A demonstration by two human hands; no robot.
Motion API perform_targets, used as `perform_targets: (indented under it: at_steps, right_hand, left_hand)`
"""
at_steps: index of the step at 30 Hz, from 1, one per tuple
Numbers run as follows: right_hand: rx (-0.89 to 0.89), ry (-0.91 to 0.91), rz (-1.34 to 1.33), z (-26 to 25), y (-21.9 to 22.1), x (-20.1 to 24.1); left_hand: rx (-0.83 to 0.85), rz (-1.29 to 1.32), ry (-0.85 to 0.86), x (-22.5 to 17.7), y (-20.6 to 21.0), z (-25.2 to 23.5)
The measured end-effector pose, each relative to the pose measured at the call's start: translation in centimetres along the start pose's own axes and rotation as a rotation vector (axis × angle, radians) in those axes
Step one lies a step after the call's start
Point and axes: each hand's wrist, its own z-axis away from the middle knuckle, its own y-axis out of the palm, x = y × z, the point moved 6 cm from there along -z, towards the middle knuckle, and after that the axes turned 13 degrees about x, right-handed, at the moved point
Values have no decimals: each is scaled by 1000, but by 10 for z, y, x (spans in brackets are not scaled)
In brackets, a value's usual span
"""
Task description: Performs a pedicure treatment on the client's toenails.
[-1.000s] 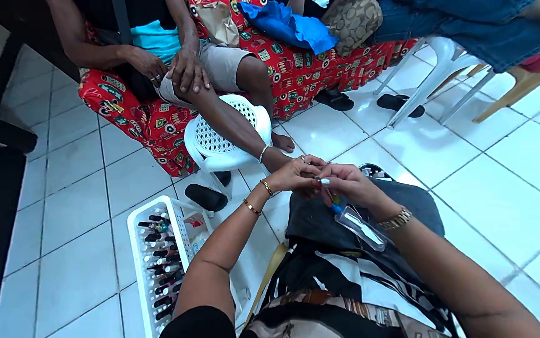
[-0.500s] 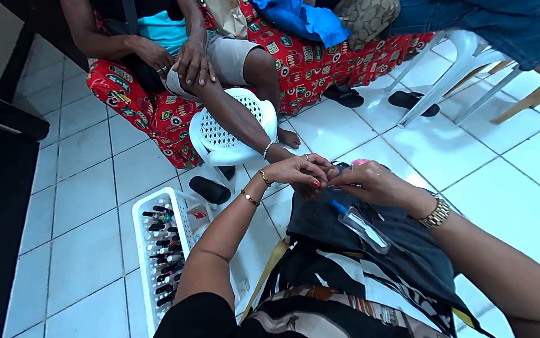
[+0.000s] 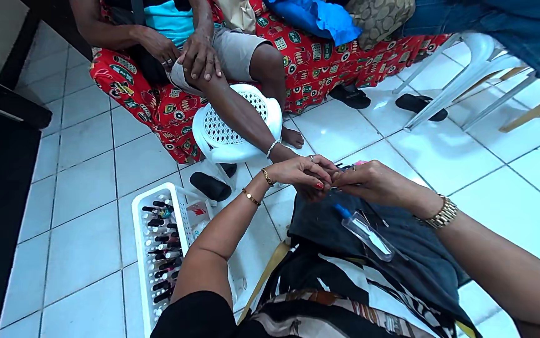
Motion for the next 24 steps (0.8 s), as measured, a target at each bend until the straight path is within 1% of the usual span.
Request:
perform_targets:
  at_steps: [6,12,18,24]
  right_hand:
    - [28,42,-33,-3,-2,1]
    - [26,20,45,-6,-2,6]
    - [49,58,58,-6,1,7]
    - [91,42,108,-7,7,14]
  left_hand:
    - [1,4,-15,-1,0,-1]
    - [8,-32,5,-3,1,-1]
    - [7,-11,22,-1,1,-1]
    - [16,-2,29,1,2,-1]
